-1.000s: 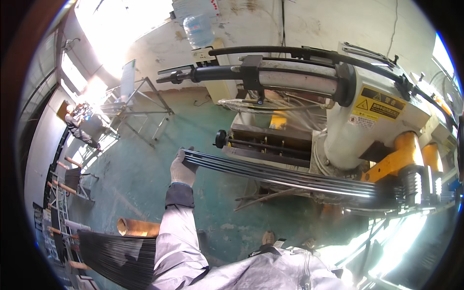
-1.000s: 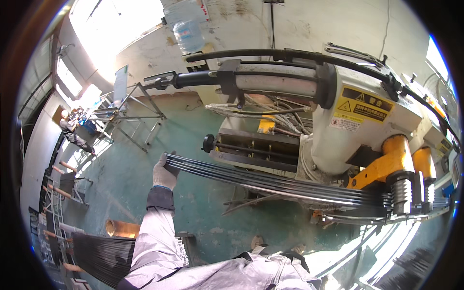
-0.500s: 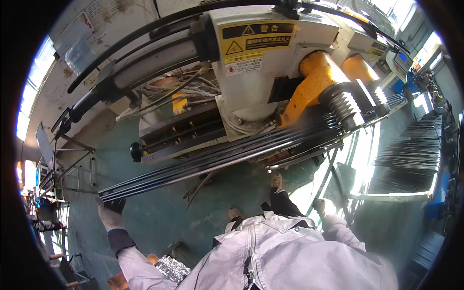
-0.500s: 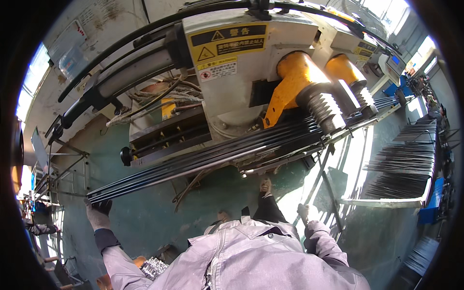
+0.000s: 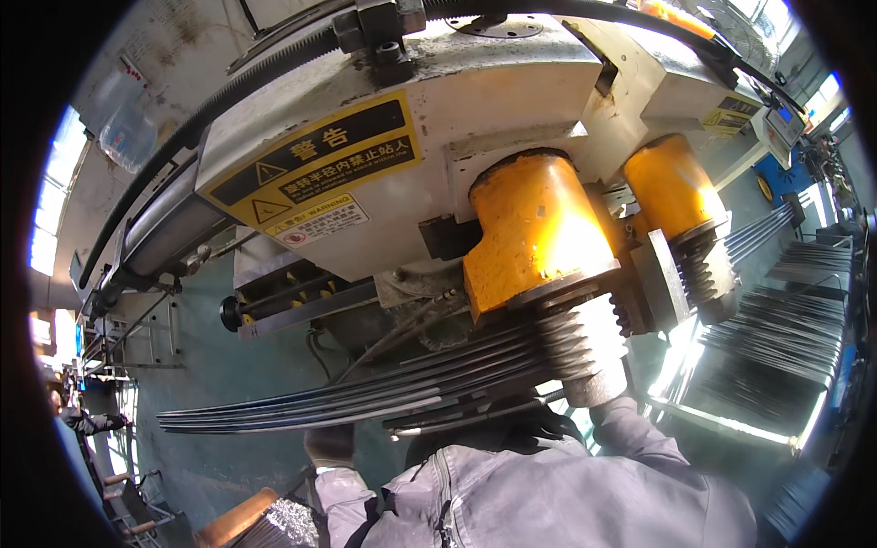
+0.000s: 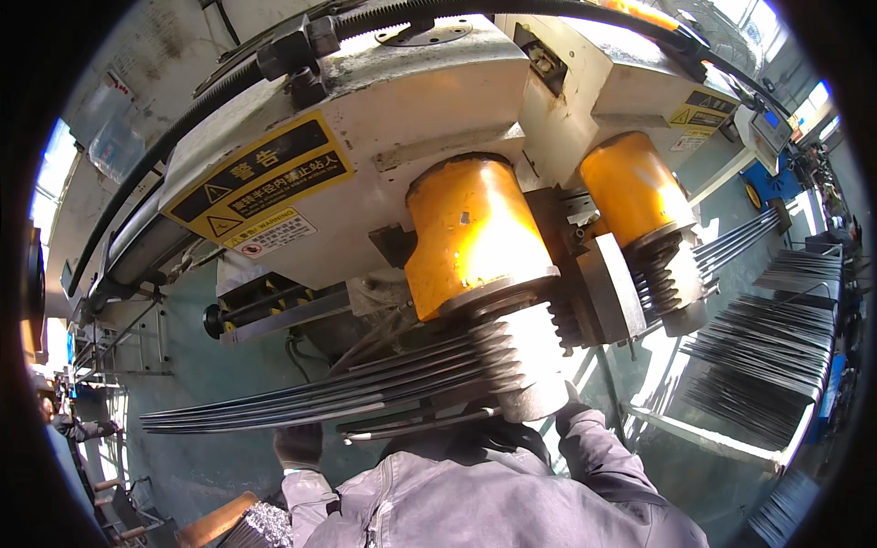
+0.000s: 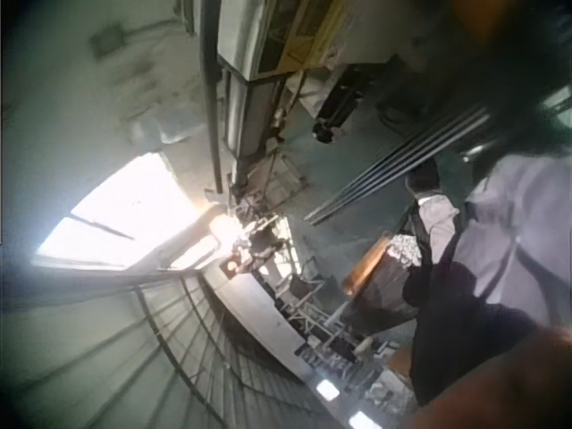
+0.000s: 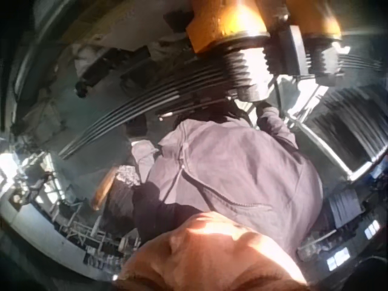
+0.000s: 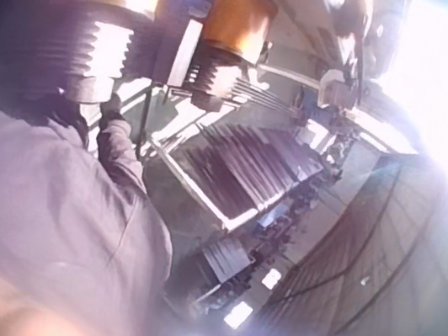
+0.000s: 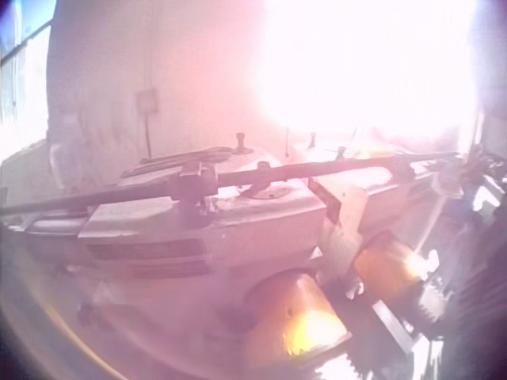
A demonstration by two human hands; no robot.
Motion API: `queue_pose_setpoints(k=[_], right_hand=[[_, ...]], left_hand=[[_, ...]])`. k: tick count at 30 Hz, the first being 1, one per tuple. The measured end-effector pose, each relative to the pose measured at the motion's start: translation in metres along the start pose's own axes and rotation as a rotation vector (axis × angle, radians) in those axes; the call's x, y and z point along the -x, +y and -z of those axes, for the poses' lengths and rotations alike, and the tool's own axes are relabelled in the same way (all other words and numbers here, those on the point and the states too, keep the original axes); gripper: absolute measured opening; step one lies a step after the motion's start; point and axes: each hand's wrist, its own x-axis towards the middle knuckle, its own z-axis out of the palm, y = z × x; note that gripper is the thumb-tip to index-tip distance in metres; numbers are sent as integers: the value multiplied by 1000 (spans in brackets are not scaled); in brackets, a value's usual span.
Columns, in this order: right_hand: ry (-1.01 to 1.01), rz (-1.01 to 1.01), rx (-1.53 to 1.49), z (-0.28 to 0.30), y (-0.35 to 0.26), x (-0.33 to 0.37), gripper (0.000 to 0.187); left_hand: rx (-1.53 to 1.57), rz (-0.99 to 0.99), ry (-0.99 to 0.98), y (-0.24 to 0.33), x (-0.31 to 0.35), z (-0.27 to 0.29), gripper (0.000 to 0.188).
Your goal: The person repeatedly picks up bundles of long metal rods from a floor stack and feeds them into a yellow and white bending machine. The rods are guided through rollers and emerge bent, then are placed into a nearby rack. The cycle repeats throughout the clip.
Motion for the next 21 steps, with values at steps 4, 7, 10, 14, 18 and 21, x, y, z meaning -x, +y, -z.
queue_pose_setpoints(k=[4, 7, 10, 14, 18, 21], right_hand=[[-112, 23, 137, 30, 20, -46, 34], [-34, 315, 651, 47, -5, -51, 29], [13, -13, -25, 52, -46, -16, 41], [60, -131, -41, 60, -100, 52, 52], [277, -116, -306, 65, -155, 108, 42], [561, 53, -348, 83, -209, 118, 35]], left_hand=[[-2154, -348, -42, -53, 10, -26, 25], [-1872, -267, 12, -41, 5, -45, 25], [-1522, -340, -62, -17, 1, -67, 29], [-422, -155, -92, 7, 7, -93, 42], [19, 114, -139, 17, 15, -108, 38], [-225, 76, -182, 19, 19, -119, 38]])
